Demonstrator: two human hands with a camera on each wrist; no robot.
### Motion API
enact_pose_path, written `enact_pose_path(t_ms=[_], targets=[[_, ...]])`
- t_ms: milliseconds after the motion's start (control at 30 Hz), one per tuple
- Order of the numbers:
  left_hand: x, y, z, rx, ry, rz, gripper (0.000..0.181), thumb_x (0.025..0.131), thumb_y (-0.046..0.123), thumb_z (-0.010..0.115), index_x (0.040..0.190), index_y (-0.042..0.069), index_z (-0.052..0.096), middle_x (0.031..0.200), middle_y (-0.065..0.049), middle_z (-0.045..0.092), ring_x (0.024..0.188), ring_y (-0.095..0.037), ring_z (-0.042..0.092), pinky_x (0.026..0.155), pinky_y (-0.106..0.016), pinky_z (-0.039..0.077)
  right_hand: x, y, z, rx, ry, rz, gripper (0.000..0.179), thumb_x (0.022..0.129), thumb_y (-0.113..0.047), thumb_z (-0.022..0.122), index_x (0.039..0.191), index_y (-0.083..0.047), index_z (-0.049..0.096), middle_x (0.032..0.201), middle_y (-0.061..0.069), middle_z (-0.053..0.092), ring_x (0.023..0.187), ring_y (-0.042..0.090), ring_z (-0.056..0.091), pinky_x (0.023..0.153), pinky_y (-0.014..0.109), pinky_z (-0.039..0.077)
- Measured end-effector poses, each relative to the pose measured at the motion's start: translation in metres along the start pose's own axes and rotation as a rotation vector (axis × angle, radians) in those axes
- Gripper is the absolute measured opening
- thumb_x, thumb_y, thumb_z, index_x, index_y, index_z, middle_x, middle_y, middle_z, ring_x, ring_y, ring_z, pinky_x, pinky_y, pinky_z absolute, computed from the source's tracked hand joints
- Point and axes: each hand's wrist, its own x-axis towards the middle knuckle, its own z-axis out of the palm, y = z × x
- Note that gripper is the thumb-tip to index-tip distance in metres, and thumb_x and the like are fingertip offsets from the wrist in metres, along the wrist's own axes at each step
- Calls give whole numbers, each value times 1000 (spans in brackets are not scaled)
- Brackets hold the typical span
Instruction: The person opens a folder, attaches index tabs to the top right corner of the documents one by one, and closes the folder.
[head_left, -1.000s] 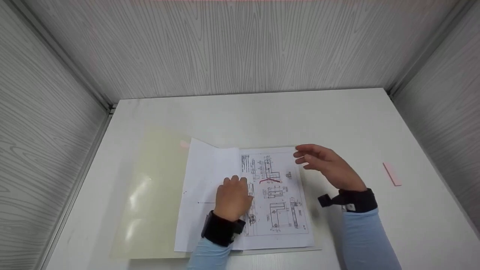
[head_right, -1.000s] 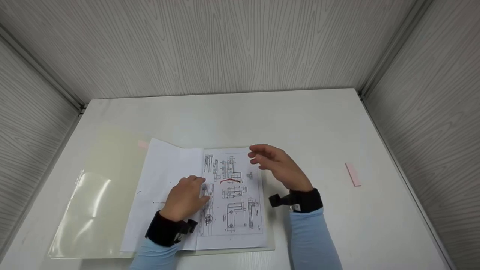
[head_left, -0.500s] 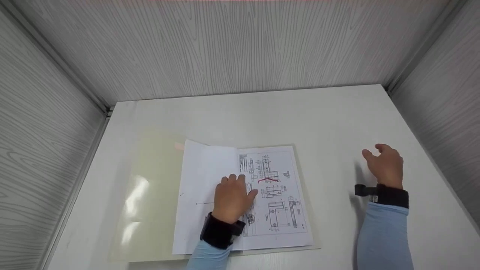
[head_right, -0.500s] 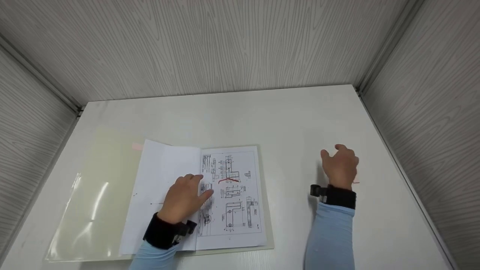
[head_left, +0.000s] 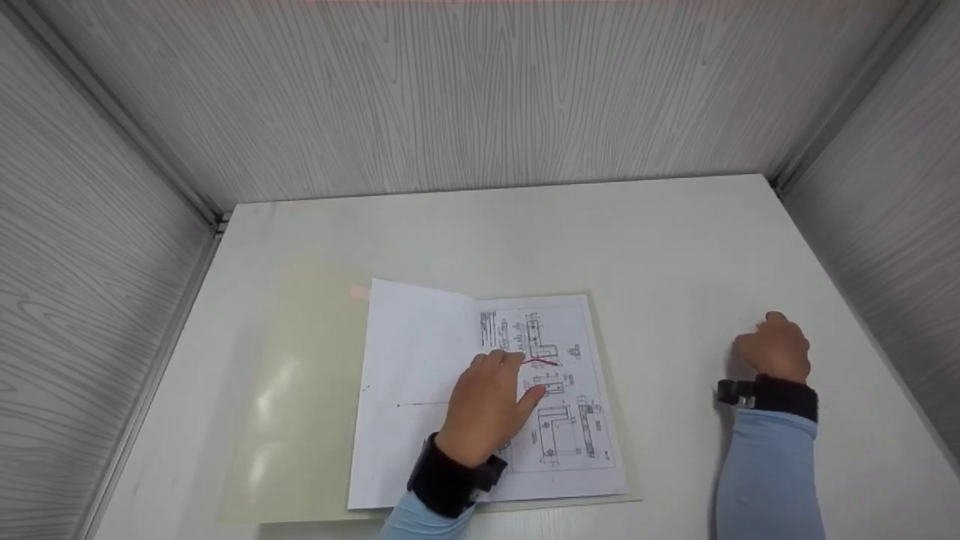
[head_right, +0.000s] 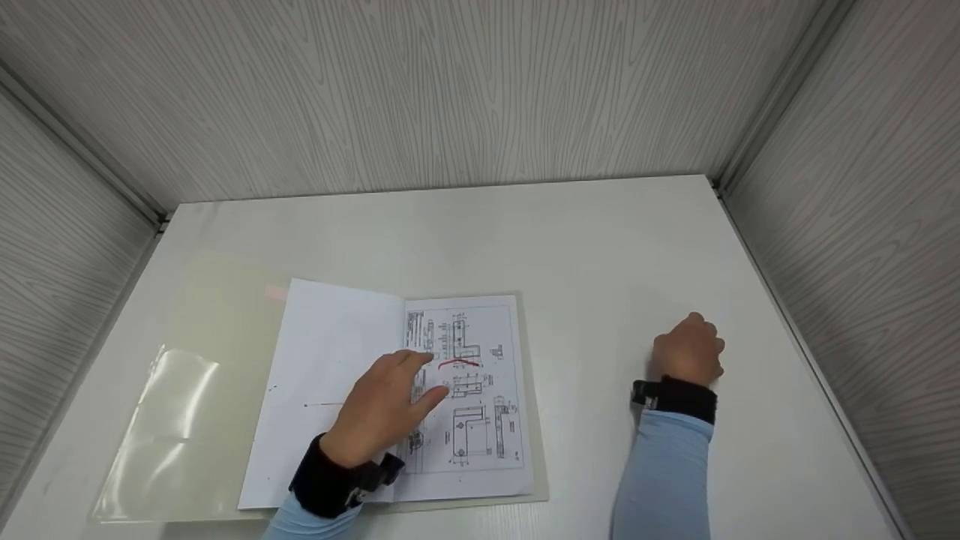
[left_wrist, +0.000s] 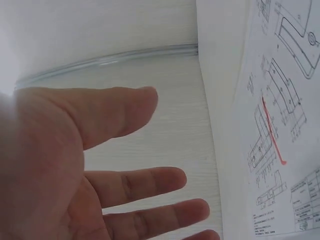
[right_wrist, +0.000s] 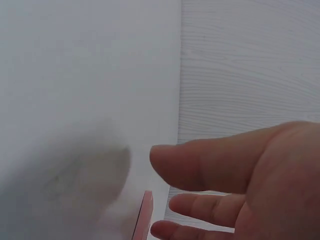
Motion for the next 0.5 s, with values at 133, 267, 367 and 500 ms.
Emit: enact_pose_path(t_ms=[133, 267, 367, 500], targets=[[-4, 12, -1, -52, 2, 152, 47, 89, 39, 67, 123, 8, 61, 115, -6, 63, 105, -19, 59, 88, -32, 49, 5, 0, 4, -50, 16, -6, 62, 83, -6, 41, 142, 12, 29, 136, 40, 36, 119, 57, 38, 82, 62, 44], [-8, 23, -2, -65, 13, 278, 44, 90, 38, 67, 122, 9, 61, 115, -3, 64, 107, -14, 59, 92, -27, 47, 7, -2, 9, -39, 18, -34, 58, 85, -4, 40, 139, 14, 34, 137, 38, 38, 121, 53, 40, 91, 61, 41], [-10, 28, -4, -67, 36, 328, 41, 90, 37, 67, 120, 9, 63, 111, -2, 64, 105, -12, 60, 92, -24, 47, 7, -3, 12, -10, 0, -53, 53, 88, -6, 41, 137, 14, 38, 137, 36, 40, 120, 51, 42, 94, 59, 39], [-12, 32, -5, -98, 65, 360, 37, 90, 34, 67, 117, 10, 64, 108, -1, 65, 101, -11, 61, 90, -22, 47, 8, -4, 15, 10, -34, -66, 47, 93, -17, 46, 131, 12, 47, 127, 35, 49, 109, 48, 49, 85, 54, 44]])
